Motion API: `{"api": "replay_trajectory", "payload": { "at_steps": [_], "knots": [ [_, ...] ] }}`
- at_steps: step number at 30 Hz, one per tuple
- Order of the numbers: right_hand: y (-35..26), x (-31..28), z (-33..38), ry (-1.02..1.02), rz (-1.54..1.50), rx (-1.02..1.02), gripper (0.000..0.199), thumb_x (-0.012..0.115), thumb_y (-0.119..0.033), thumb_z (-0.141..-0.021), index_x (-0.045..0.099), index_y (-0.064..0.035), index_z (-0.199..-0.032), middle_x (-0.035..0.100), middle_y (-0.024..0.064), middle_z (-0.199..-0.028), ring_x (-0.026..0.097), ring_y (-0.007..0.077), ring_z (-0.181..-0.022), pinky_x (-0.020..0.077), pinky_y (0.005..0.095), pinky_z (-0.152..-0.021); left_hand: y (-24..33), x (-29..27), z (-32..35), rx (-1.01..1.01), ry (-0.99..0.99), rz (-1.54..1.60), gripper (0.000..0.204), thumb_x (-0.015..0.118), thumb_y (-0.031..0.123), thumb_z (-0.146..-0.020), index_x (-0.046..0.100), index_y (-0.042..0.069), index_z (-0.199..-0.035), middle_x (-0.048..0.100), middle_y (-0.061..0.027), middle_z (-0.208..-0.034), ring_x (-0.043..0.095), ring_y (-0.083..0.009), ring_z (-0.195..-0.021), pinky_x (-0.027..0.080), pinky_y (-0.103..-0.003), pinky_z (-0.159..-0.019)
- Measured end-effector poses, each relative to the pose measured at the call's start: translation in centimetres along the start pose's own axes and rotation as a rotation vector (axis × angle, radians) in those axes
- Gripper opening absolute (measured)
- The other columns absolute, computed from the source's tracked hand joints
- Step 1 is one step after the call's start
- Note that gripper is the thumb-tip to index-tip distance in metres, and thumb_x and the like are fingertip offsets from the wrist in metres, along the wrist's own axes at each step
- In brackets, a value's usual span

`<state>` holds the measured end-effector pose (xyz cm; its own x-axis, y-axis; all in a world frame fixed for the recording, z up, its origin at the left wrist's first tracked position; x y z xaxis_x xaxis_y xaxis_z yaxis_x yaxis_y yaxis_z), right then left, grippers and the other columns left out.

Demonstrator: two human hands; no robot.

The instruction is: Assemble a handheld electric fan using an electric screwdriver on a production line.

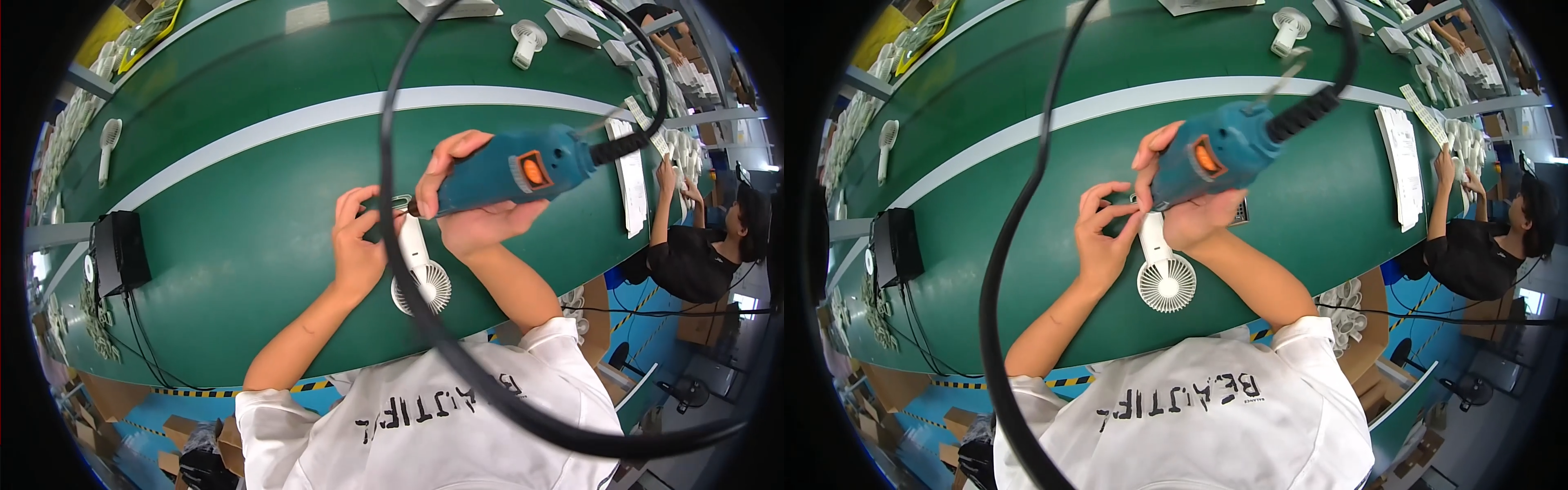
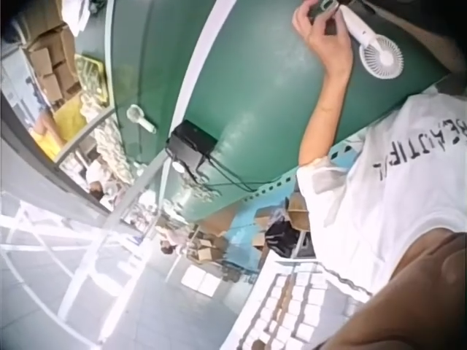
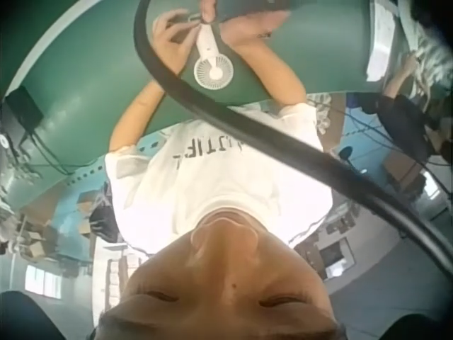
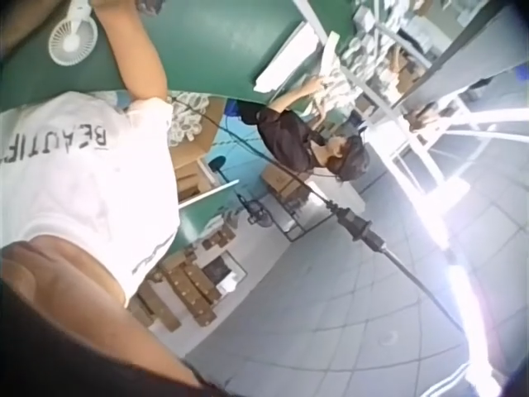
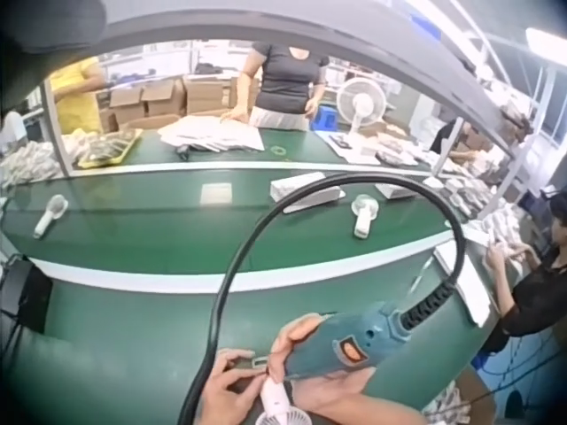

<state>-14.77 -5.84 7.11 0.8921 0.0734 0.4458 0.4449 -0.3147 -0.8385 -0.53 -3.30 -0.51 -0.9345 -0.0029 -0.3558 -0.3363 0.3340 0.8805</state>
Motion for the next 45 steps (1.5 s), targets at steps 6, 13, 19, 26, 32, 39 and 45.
{"api": "replay_trajectory", "payload": {
  "at_steps": [6,13,19,26,32,39,45],
  "knots": [
    [-0.8,-3.7,-0.3,0.098,0.014,-0.197,0.093,0.037,-0.088,-0.069,0.048,-0.0033,-0.106,0.051,0.0135,-0.091,0.053,0.0209,-0.047,0.0444,0.0333,-0.043,0.5,-0.1,-0.4,0.047,-0.054,-0.029,0.049,0.078,0.01,-0.067,0.061,0.006,-0.113,0.052,-0.0101,-0.124,0.048,-0.0285,-0.111,0.039,-0.038,-0.092],
    [0.6,-5.1,-0.6,0.254,0.13,-0.092,0.089,0.026,-0.085,-0.076,0.047,-0.003,-0.105,0.051,0.0136,-0.088,0.05,0.0193,-0.043,0.0418,0.0299,-0.039,1.0,0.5,-0.4,0.105,-0.125,-0.202,0.046,0.08,0.018,-0.065,0.063,0.008,-0.108,0.051,-0.01,-0.124,0.045,-0.0304,-0.115,0.032,-0.042,-0.095],
    [1.5,-5.5,-0.9,0.232,0.138,-0.136,0.088,0.027,-0.085,-0.076,0.047,-0.0039,-0.103,0.05,0.0133,-0.087,0.049,0.0182,-0.042,0.0408,0.0299,-0.038,1.1,0.5,-0.4,0.098,-0.123,-0.196,0.043,0.079,0.017,-0.067,0.064,0.008,-0.106,0.052,-0.0097,-0.123,0.045,-0.0299,-0.115,0.032,-0.041,-0.095],
    [-2.5,-3.2,-0.2,0.275,-0.166,-0.107,0.087,0.026,-0.085,-0.076,0.048,-0.005,-0.102,0.052,0.0106,-0.084,0.046,0.0182,-0.039,0.0369,0.03,-0.035,1.5,-0.1,-0.5,0.109,-0.074,-0.05,0.031,0.082,0.015,-0.063,0.07,0.007,-0.09,0.055,-0.0086,-0.12,0.047,-0.0295,-0.113,0.035,-0.041,-0.093],
    [-2.9,-2.1,0.1,0.209,-0.206,-0.097,0.085,0.023,-0.083,-0.079,0.049,-0.005,-0.101,0.052,0.0105,-0.083,0.046,0.017,-0.038,0.0365,0.0288,-0.033,1.5,0.1,-0.1,0.234,-0.045,0.03,0.016,0.08,0.008,-0.064,0.071,0.006,-0.078,0.06,-0.0087,-0.114,0.051,-0.0288,-0.108,0.037,-0.04,-0.093],
    [-2.7,-2.8,-0.1,0.223,-0.212,-0.066,0.081,0.022,-0.08,-0.081,0.049,-0.006,-0.1,0.053,0.0095,-0.082,0.044,0.0169,-0.038,0.0352,0.0289,-0.034,1.7,0.1,-0.4,0.186,-0.093,0.129,0.014,0.077,0.004,-0.067,0.072,0.006,-0.081,0.061,-0.0091,-0.117,0.051,-0.0282,-0.109,0.043,-0.037,-0.085],
    [-2.1,-3.5,-0.3,0.35,-0.28,0.025,0.081,0.02,-0.08,-0.082,0.049,-0.0062,-0.099,0.052,0.0093,-0.083,0.044,0.0175,-0.038,0.0347,0.0304,-0.034,1.6,0.3,-0.4,0.202,-0.211,0.195,0.014,0.075,0.004,-0.07,0.073,0.006,-0.084,0.059,-0.0092,-0.122,0.051,-0.029,-0.11,0.045,-0.037,-0.083]
  ]
}}
Point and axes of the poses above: each hand's wrist, its own z-axis away from the middle knuckle, its own x-axis out of the palm, y = z × x, the point moved 5 cm from there along -z, towards the middle knuckle
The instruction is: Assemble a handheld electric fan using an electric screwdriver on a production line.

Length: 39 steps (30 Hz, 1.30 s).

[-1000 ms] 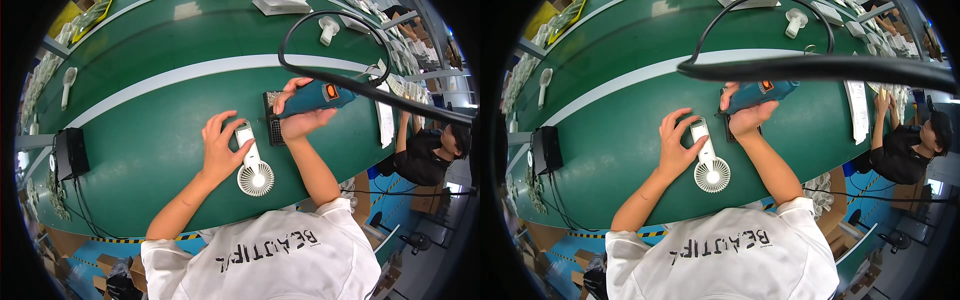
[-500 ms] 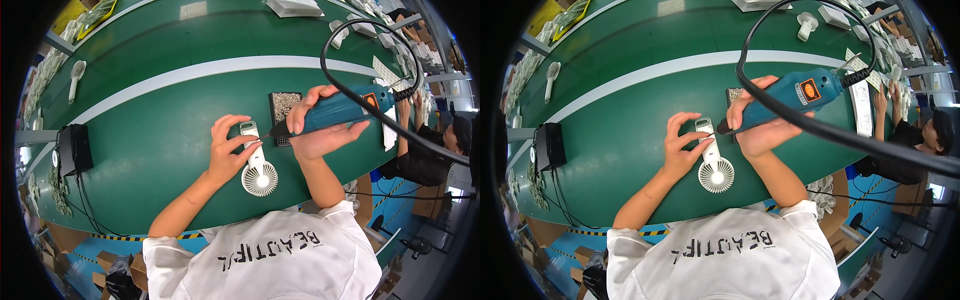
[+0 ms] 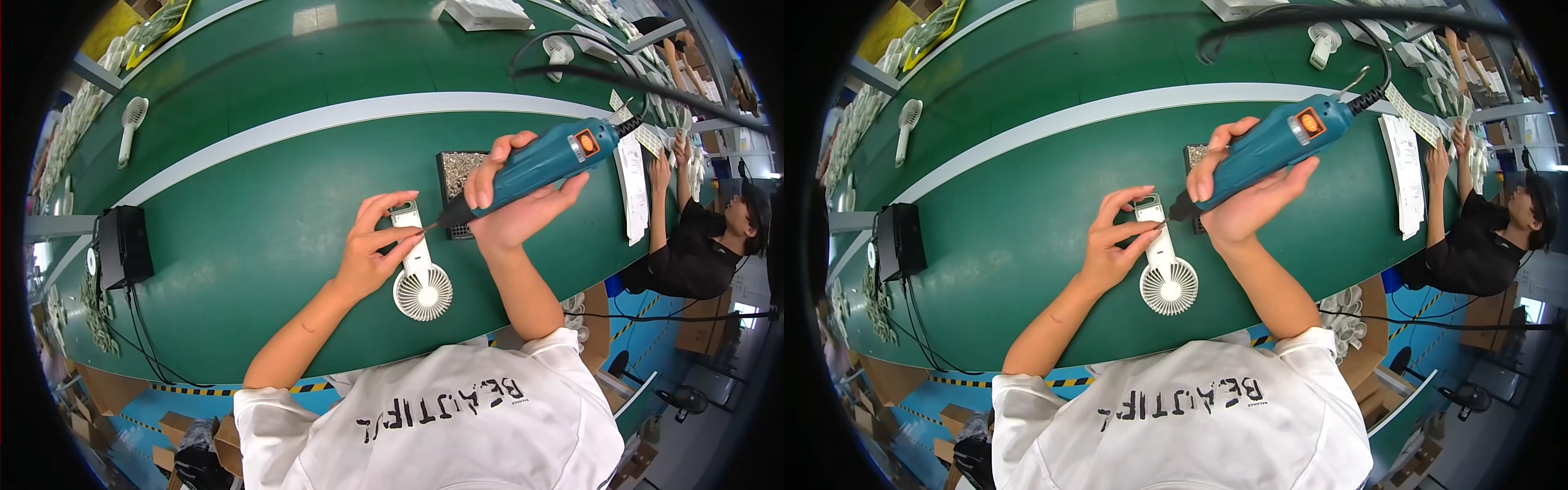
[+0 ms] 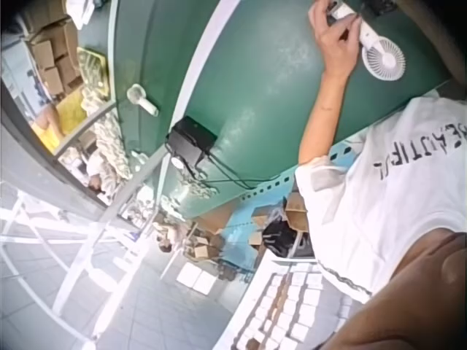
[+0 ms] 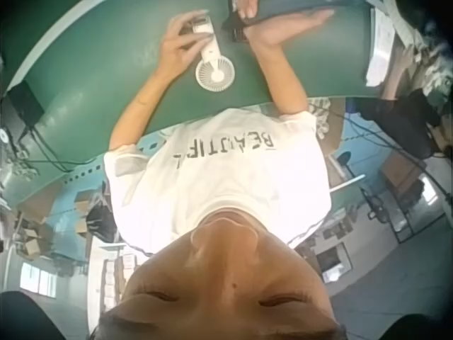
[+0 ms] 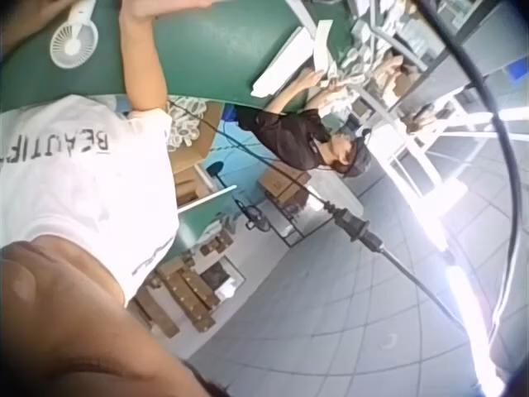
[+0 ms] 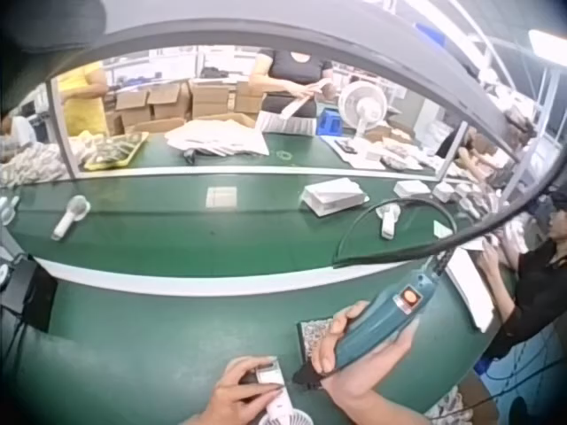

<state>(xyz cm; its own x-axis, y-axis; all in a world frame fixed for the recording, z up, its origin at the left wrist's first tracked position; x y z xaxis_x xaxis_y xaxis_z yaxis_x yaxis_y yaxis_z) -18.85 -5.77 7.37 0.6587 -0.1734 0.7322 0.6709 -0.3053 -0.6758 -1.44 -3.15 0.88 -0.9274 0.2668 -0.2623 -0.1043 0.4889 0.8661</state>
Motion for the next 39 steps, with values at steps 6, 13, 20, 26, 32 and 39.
{"api": "replay_trajectory", "payload": {
  "at_steps": [6,13,20,26,32,39],
  "knots": [
    [2.4,1.7,1.2,-0.234,0.13,-0.061,0.091,0.03,-0.086,-0.074,0.048,-0.0023,-0.103,0.052,0.0135,-0.087,0.051,0.0219,-0.044,0.0422,0.0332,-0.04,-0.4,-0.4,0.2,-0.075,0.07,-0.208,0.021,0.077,0.008,-0.068,0.073,0.006,-0.089,0.057,-0.0076,-0.126,0.047,-0.0296,-0.114,0.043,-0.038,-0.085],
    [4.7,3.5,1.7,-0.356,0.367,0.01,0.096,0.042,-0.089,-0.067,0.044,-0.0006,-0.105,0.053,0.014,-0.092,0.055,0.0169,-0.05,0.0443,0.0275,-0.048,-0.6,-0.8,0.6,-0.125,0.142,-0.285,0.027,0.079,0.009,-0.067,0.072,0.003,-0.092,0.052,-0.009,-0.133,0.047,-0.0299,-0.116,0.043,-0.037,-0.085],
    [6.4,3.5,2.2,-0.48,0.436,0.124,0.096,0.041,-0.09,-0.065,0.046,-0.0003,-0.098,0.052,0.0124,-0.089,0.053,0.0137,-0.051,0.0431,0.0247,-0.048,-1.3,-0.3,1.2,-0.179,0.132,-0.201,0.025,0.078,0.008,-0.066,0.07,0.0,-0.088,0.053,-0.0114,-0.129,0.049,-0.0302,-0.113,0.043,-0.037,-0.083],
    [4.6,5.0,1.3,-0.462,0.397,0.022,0.088,0.034,-0.082,-0.077,0.05,0.0014,-0.1,0.057,0.0165,-0.095,0.054,0.016,-0.048,0.0415,0.0252,-0.044,-1.1,-0.7,0.9,-0.173,0.127,-0.225,0.03,0.078,0.009,-0.067,0.069,0.003,-0.094,0.051,-0.014,-0.128,0.048,-0.0325,-0.114,0.044,-0.038,-0.084],
    [-2.8,2.6,-0.2,-0.195,0.076,-0.059,0.077,0.035,-0.074,-0.084,0.049,-0.0002,-0.101,0.052,0.0115,-0.089,0.039,0.0132,-0.036,0.0282,0.026,-0.028,1.5,-0.6,0.8,0.166,-0.585,-0.557,0.05,0.061,0.009,-0.073,0.056,0.013,-0.123,0.046,-0.0086,-0.135,0.033,-0.0292,-0.133,0.028,-0.055,-0.103],
    [-2.8,-4.1,0.7,-0.042,-0.013,-0.055,0.067,0.034,-0.067,-0.089,0.048,-0.0016,-0.099,0.049,0.0106,-0.084,0.039,0.0131,-0.034,0.0291,0.0242,-0.026,2.1,-7.4,4.1,-0.027,-0.735,-0.534,0.034,0.064,0.029,-0.085,0.054,0.01,-0.112,0.05,-0.0086,-0.107,0.046,-0.0254,-0.106,0.033,-0.044,-0.096]
  ]
}}
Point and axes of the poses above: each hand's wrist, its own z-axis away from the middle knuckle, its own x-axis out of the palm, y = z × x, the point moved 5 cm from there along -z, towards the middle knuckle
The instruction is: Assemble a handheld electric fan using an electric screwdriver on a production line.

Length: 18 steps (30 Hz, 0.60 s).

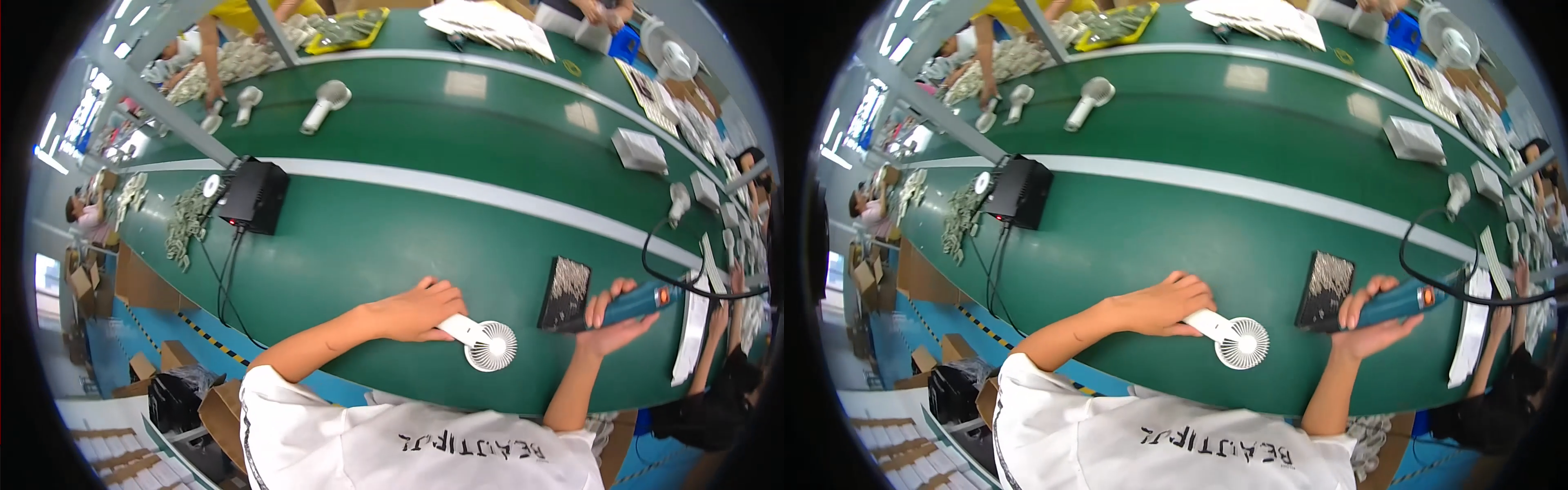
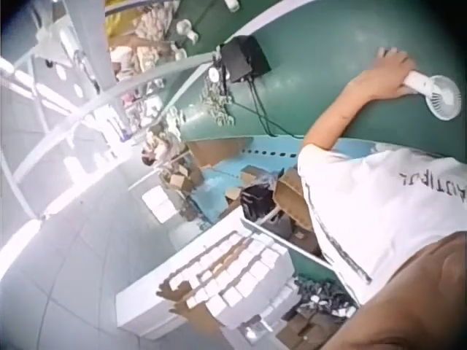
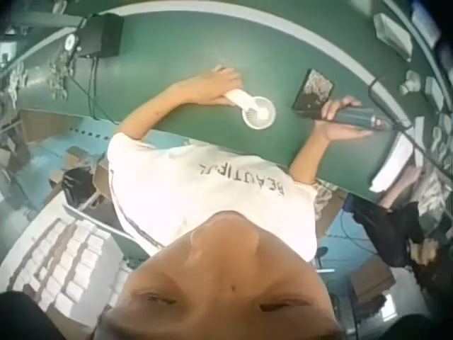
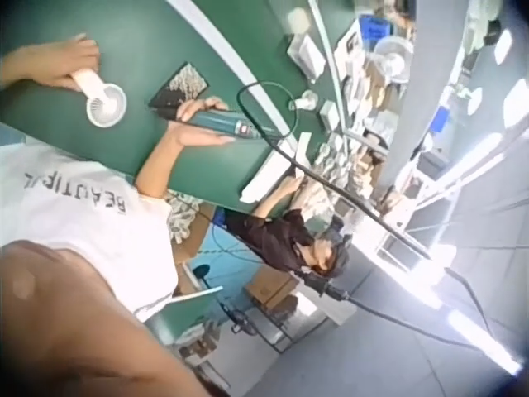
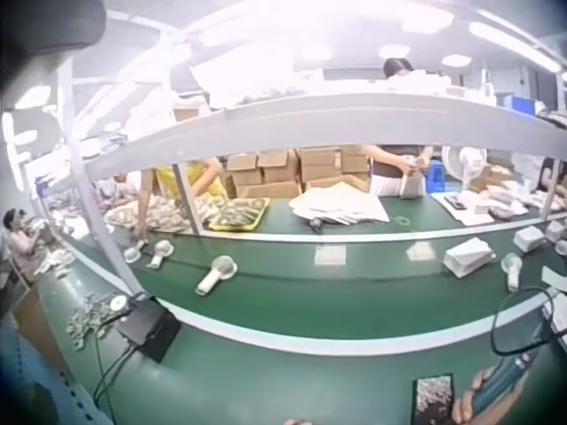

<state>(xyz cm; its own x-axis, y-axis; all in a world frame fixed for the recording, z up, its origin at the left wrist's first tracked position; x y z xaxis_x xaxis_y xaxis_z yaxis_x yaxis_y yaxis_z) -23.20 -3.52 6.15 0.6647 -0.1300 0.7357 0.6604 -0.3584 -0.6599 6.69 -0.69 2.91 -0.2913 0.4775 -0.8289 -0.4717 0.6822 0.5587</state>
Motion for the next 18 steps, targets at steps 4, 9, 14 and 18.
{"api": "replay_trajectory", "payload": {
  "at_steps": [4,9,14,18],
  "knots": [
    [1.1,-1.0,1.0,0.054,-0.004,-0.002,0.062,0.034,-0.061,-0.092,0.047,-0.0008,-0.1,0.048,0.0098,-0.086,0.039,0.0119,-0.035,0.0287,0.0223,-0.026,-6.6,-2.3,-1.5,-0.226,0.341,0.1,0.041,0.064,0.03,-0.086,0.05,0.008,-0.117,0.05,-0.0131,-0.111,0.045,-0.0305,-0.104,0.034,-0.041,-0.089],
    [1.1,-0.2,1.6,0.034,0.008,-0.009,0.059,0.034,-0.058,-0.094,0.045,-0.0001,-0.1,0.047,0.0092,-0.087,0.038,0.0106,-0.035,0.0284,0.0218,-0.026,-14.9,-5.7,-10.3,-0.38,0.855,0.131,0.041,0.064,0.027,-0.085,0.052,0.003,-0.117,0.053,-0.0164,-0.114,0.048,-0.0327,-0.109,0.037,-0.043,-0.092],
    [1.0,-1.6,2.8,0.099,0.059,-0.035,0.061,0.03,-0.059,-0.094,0.044,0.0002,-0.099,0.048,0.0092,-0.084,0.037,0.0116,-0.032,0.0291,0.0227,-0.025,-22.4,-11.2,-8.2,-0.703,1.064,-0.393,0.057,0.069,0.026,-0.074,0.047,0.005,-0.122,0.047,-0.0162,-0.123,0.04,-0.0346,-0.118,0.035,-0.051,-0.092],
    [0.9,-3.5,3.2,0.16,0.084,-0.019,0.063,0.03,-0.061,-0.093,0.045,-0.0007,-0.1,0.049,0.0096,-0.083,0.039,0.0125,-0.032,0.0311,0.0224,-0.023,-29.2,-16.8,1.6,-1.214,1.128,-0.592,0.081,0.072,0.036,-0.075,0.034,0.004,-0.138,0.03,-0.021,-0.142,0.028,-0.0386,-0.131,0.028,-0.055,-0.101]
  ]
}}
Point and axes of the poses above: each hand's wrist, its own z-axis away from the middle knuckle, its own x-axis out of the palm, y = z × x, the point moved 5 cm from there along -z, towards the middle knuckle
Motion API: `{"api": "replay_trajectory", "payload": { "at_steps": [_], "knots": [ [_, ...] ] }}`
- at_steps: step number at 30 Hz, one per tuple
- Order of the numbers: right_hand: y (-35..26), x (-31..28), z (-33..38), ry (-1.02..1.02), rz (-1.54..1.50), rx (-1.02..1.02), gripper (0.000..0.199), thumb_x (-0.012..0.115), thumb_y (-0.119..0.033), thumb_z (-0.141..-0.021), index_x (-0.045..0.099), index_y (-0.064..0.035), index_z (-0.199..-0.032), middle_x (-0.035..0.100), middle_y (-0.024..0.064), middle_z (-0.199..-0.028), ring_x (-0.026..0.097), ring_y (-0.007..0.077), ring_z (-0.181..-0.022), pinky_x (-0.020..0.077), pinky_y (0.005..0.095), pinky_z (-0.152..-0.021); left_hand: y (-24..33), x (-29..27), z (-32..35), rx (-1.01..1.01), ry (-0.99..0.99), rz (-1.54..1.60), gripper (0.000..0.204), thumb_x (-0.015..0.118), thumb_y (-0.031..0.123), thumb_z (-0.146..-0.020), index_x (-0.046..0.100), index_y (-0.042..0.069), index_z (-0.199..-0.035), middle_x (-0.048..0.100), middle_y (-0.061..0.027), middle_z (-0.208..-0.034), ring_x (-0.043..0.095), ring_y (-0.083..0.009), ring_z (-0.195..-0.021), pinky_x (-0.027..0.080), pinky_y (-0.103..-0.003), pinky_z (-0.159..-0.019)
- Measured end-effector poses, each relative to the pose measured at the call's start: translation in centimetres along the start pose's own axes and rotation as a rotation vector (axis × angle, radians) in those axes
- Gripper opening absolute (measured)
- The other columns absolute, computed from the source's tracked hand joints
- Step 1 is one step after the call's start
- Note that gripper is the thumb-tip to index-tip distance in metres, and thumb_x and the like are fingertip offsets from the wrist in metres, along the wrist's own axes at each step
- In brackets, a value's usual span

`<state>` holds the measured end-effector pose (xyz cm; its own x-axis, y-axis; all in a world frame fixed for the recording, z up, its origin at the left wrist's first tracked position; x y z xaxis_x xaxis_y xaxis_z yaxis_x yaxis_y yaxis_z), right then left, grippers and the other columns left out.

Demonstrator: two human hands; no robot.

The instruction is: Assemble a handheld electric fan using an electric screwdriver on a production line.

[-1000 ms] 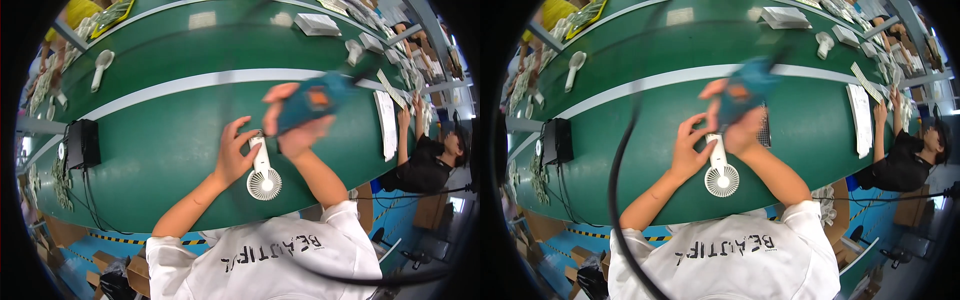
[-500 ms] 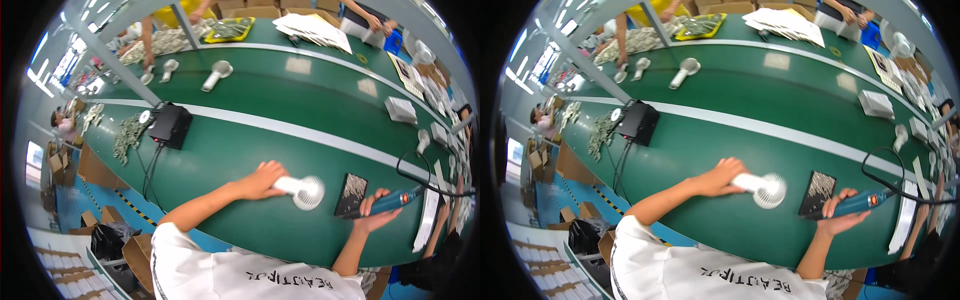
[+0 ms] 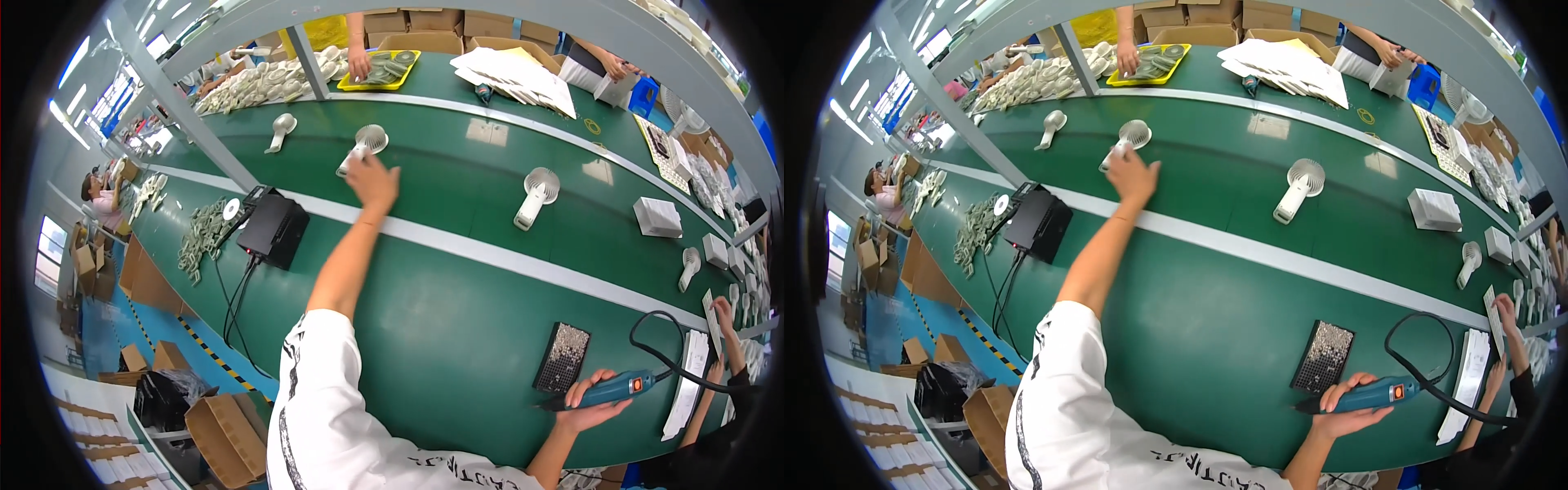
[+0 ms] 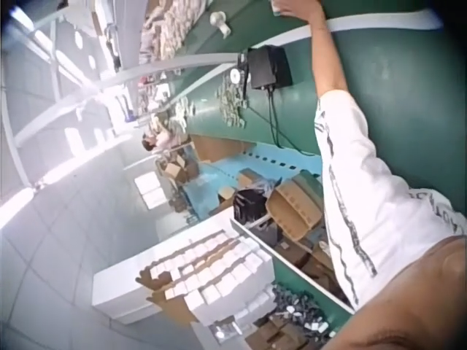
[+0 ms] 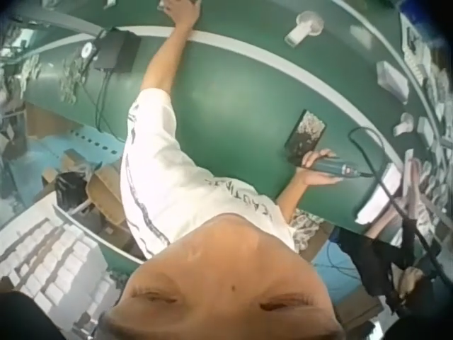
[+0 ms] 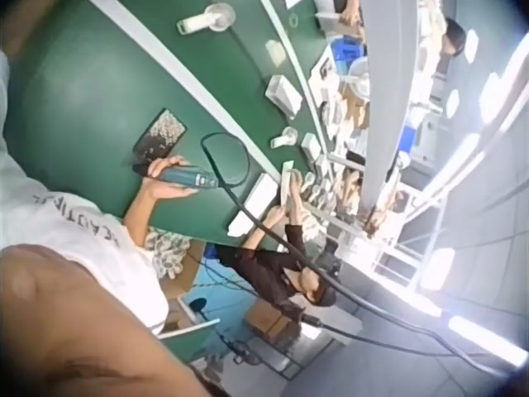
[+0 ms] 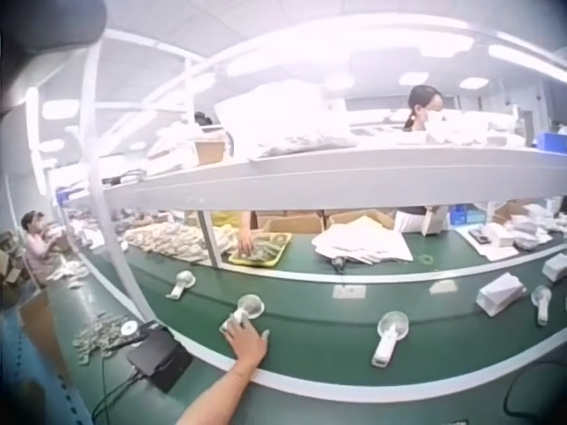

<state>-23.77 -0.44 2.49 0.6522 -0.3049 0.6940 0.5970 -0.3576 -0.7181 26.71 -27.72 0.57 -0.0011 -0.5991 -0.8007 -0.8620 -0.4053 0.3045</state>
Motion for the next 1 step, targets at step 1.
{"api": "replay_trajectory", "payload": {
  "at_steps": [1],
  "knots": [
    [0.57,-0.23,-0.14,-0.015,-0.03,0.023,0.063,0.03,-0.062,-0.093,0.046,-0.0011,-0.1,0.049,0.0097,-0.084,0.04,0.0127,-0.032,0.0322,0.0217,-0.023,-4.93,1.94,-1.53,-0.068,0.001,-0.068,0.083,0.072,0.041,-0.075,0.034,0.001,-0.137,0.029,-0.0228,-0.143,0.025,-0.0406,-0.133,0.024,-0.056,-0.103]
  ]
}}
Point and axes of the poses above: each hand's wrist, its own z-axis away from the middle knuckle, its own x-axis out of the palm, y = z × x, the point moved 5 cm from there along -z, towards the middle knuckle
